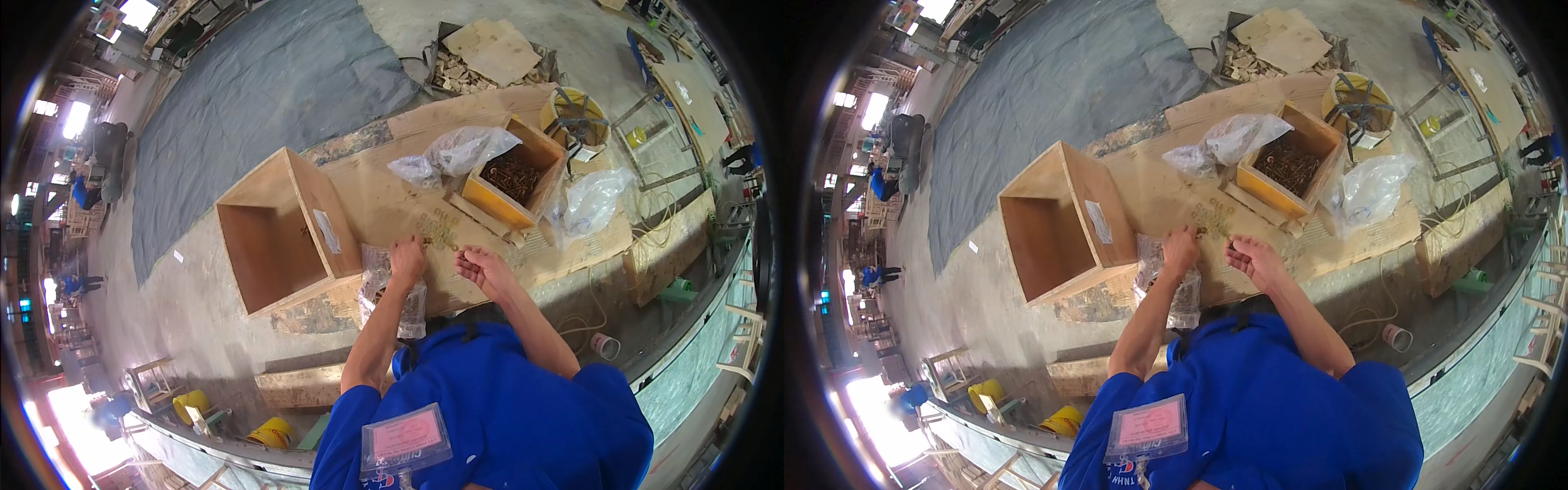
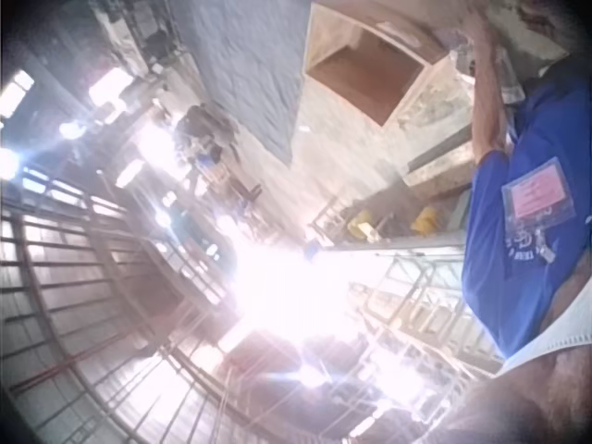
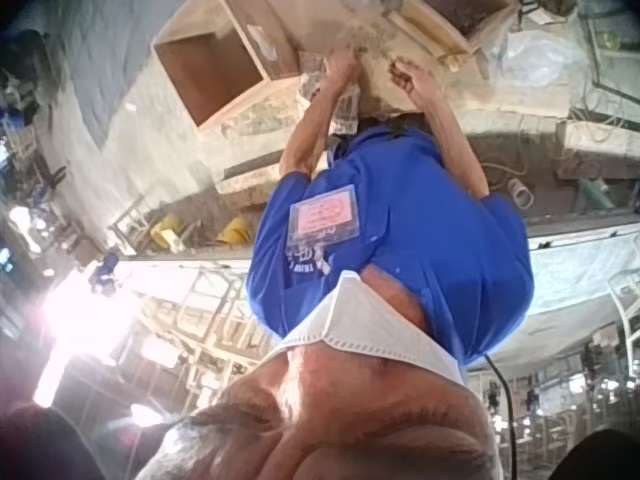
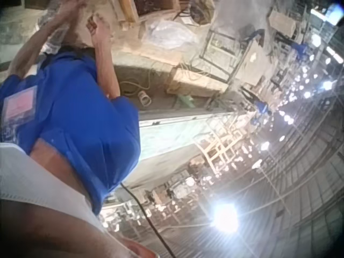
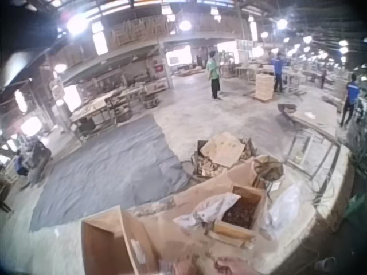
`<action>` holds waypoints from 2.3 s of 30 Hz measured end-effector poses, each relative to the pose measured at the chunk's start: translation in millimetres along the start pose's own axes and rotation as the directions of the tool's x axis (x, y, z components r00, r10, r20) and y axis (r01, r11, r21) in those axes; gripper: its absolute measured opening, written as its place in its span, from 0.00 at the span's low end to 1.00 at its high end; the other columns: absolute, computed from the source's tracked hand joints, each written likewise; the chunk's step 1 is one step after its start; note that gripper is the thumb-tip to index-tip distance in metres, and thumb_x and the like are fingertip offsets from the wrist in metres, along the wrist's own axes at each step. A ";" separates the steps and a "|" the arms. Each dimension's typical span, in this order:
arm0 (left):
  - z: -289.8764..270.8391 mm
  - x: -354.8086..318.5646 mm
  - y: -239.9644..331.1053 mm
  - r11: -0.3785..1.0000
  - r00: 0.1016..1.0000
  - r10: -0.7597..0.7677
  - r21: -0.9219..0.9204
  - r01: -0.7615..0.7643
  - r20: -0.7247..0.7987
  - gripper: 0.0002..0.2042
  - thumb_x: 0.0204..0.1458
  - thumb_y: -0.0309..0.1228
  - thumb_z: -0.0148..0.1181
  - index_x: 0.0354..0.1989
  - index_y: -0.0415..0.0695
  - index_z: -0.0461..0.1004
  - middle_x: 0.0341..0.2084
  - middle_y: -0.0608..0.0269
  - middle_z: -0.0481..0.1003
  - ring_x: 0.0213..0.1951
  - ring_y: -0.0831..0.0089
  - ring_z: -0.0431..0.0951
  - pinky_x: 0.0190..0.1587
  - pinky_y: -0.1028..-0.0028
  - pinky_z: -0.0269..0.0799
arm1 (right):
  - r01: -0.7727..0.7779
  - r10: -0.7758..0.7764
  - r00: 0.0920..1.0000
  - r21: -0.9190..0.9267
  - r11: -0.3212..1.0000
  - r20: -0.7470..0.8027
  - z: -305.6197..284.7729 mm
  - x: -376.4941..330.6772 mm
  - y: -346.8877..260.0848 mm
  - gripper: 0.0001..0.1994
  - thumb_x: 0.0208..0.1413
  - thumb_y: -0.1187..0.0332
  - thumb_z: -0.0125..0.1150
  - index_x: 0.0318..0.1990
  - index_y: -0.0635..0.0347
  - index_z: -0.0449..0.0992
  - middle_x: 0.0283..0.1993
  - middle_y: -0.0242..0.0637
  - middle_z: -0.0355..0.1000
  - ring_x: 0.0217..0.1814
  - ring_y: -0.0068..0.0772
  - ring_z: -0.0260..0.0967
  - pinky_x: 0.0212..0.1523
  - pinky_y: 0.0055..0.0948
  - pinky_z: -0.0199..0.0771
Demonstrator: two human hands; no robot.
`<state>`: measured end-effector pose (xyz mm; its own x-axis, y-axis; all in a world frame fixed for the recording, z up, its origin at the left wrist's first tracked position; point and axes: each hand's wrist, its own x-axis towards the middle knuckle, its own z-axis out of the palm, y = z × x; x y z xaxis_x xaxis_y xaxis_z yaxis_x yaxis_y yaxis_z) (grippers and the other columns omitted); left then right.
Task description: The person stands at a workbench in a factory and sorts small metal fasteners from a plastic bag into a wooden box. They pick up individual fasteners and place them into the box, occasionally interacting with coworkers who are also sorting items.
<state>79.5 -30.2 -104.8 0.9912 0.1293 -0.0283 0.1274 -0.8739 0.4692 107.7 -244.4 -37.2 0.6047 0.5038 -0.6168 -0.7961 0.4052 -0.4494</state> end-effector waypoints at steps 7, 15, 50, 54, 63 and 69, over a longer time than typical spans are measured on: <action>-83.6 -60.9 3.8 0.949 0.988 -0.152 -0.281 0.143 -0.012 0.08 0.51 0.29 0.56 0.35 0.40 0.76 0.28 0.47 0.76 0.32 0.43 0.77 0.37 0.55 0.74 | 0.035 -0.080 0.996 -0.604 0.796 -0.048 -32.3 50.5 26.2 0.11 0.59 0.67 0.61 0.45 0.63 0.74 0.40 0.35 0.74 0.40 0.30 0.74 0.37 0.30 0.75; -33.5 -102.0 -6.8 0.973 0.979 -0.176 0.172 0.156 0.107 0.06 0.51 0.28 0.51 0.29 0.43 0.76 0.33 0.50 0.75 0.32 0.48 0.79 0.33 0.52 0.74 | 0.482 -0.212 0.741 -0.725 -0.492 0.637 18.0 118.5 57.2 0.20 0.47 0.67 0.65 0.50 0.58 0.73 0.45 0.50 0.69 0.50 0.55 0.68 0.46 0.47 0.72; -35.1 -42.2 68.0 0.631 0.961 -0.250 -0.732 0.255 0.120 0.11 0.54 0.28 0.58 0.40 0.33 0.78 0.24 0.55 0.79 0.26 0.74 0.81 0.29 0.75 0.77 | 0.058 -0.045 0.989 -0.083 0.995 0.141 -18.2 42.3 15.4 0.07 0.60 0.75 0.59 0.44 0.63 0.76 0.38 0.34 0.75 0.39 0.27 0.75 0.42 0.25 0.80; -42.7 -43.0 67.1 0.690 0.948 -0.242 -0.651 0.317 0.205 0.10 0.54 0.28 0.58 0.39 0.33 0.78 0.22 0.53 0.79 0.24 0.73 0.81 0.27 0.74 0.77 | 0.067 -0.056 0.994 -0.135 0.989 0.090 -15.3 37.3 24.9 0.07 0.60 0.73 0.61 0.44 0.63 0.77 0.39 0.35 0.76 0.40 0.26 0.75 0.43 0.25 0.79; -42.8 -59.2 53.8 0.812 0.981 -0.120 -0.584 0.006 -0.156 0.08 0.55 0.23 0.57 0.42 0.36 0.75 0.32 0.52 0.77 0.29 0.68 0.82 0.29 0.72 0.77 | 0.072 -0.039 0.992 -0.287 0.955 0.119 9.5 32.0 23.4 0.07 0.57 0.76 0.63 0.43 0.62 0.77 0.41 0.34 0.76 0.41 0.27 0.75 0.43 0.27 0.78; -69.1 -63.9 56.5 0.537 0.976 -0.195 -0.843 0.022 -0.098 0.11 0.58 0.26 0.56 0.48 0.37 0.72 0.41 0.52 0.74 0.34 0.65 0.82 0.36 0.73 0.80 | -0.022 0.093 0.976 -0.339 0.941 0.197 37.7 29.4 9.2 0.10 0.53 0.75 0.67 0.43 0.62 0.77 0.41 0.34 0.76 0.43 0.26 0.74 0.46 0.28 0.78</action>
<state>20.9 -55.5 -15.5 0.9388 0.3429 -0.0323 0.0604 -0.0716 0.9956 119.1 -197.1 -35.1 0.5205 0.6798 -0.5166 -0.7699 0.1121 -0.6282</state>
